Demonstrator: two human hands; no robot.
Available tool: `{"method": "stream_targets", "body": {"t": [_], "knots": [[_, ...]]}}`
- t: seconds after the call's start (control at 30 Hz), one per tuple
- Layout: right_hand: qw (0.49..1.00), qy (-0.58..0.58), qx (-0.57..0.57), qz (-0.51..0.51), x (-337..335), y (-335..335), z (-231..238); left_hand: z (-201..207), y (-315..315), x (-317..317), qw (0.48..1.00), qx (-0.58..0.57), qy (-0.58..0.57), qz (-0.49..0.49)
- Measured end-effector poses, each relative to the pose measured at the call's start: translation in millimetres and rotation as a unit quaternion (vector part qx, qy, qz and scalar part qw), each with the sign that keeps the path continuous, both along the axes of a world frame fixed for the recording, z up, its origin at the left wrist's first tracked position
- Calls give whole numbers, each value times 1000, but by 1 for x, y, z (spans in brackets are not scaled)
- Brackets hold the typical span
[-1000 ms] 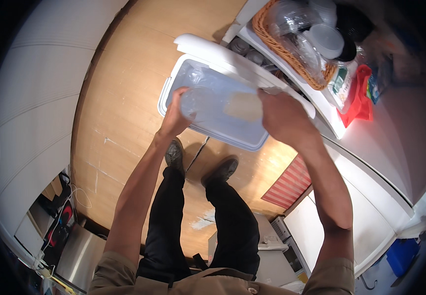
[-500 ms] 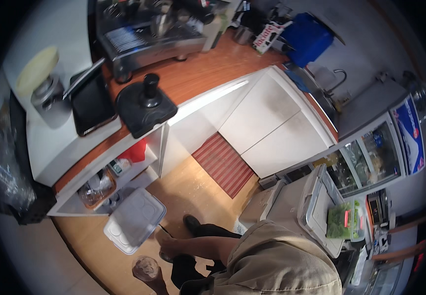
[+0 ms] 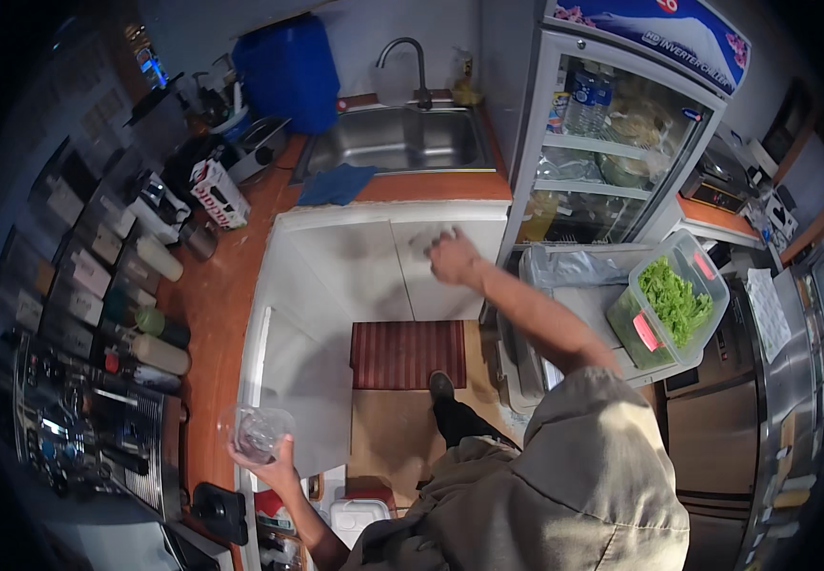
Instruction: The person assembles a salad by placing lettuce, meat, and other ingredients into a container, then adds sauce and wraps the container in paper. The person also handles a plastic cup and ice.
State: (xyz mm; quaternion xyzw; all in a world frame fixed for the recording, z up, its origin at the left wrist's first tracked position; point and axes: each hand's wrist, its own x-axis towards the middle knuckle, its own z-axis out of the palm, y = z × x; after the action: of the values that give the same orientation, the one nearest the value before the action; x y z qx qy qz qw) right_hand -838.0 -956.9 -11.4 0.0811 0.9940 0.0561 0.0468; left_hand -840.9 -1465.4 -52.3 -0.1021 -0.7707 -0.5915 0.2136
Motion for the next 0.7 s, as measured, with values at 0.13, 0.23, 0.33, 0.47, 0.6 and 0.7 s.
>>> {"method": "stream_targets", "body": {"t": [0.13, 0.23, 0.33, 0.47, 0.6, 0.7], "knots": [[940, -26, 299, -164, -27, 187, 147, 27, 50, -162, 997, -18, 38, 58], [936, -17, 352, -17, -21, 236, 170, 11, 78, -252, 998, 3, 19, 55], [937, -74, 337, -54, -20, 233, 164, -10, 99, -297, 996, -4, 2, 85], [930, -99, 347, -70, -26, 219, 167, -3, 115, -287, 966, -78, 188, 157], [927, -87, 356, -81, -16, 211, 175, -10, 175, -212, 988, -54, 2, 145], [929, -90, 348, -90, 2, 194, 173, -51, 281, -181, 949, -113, 139, -259]]}}
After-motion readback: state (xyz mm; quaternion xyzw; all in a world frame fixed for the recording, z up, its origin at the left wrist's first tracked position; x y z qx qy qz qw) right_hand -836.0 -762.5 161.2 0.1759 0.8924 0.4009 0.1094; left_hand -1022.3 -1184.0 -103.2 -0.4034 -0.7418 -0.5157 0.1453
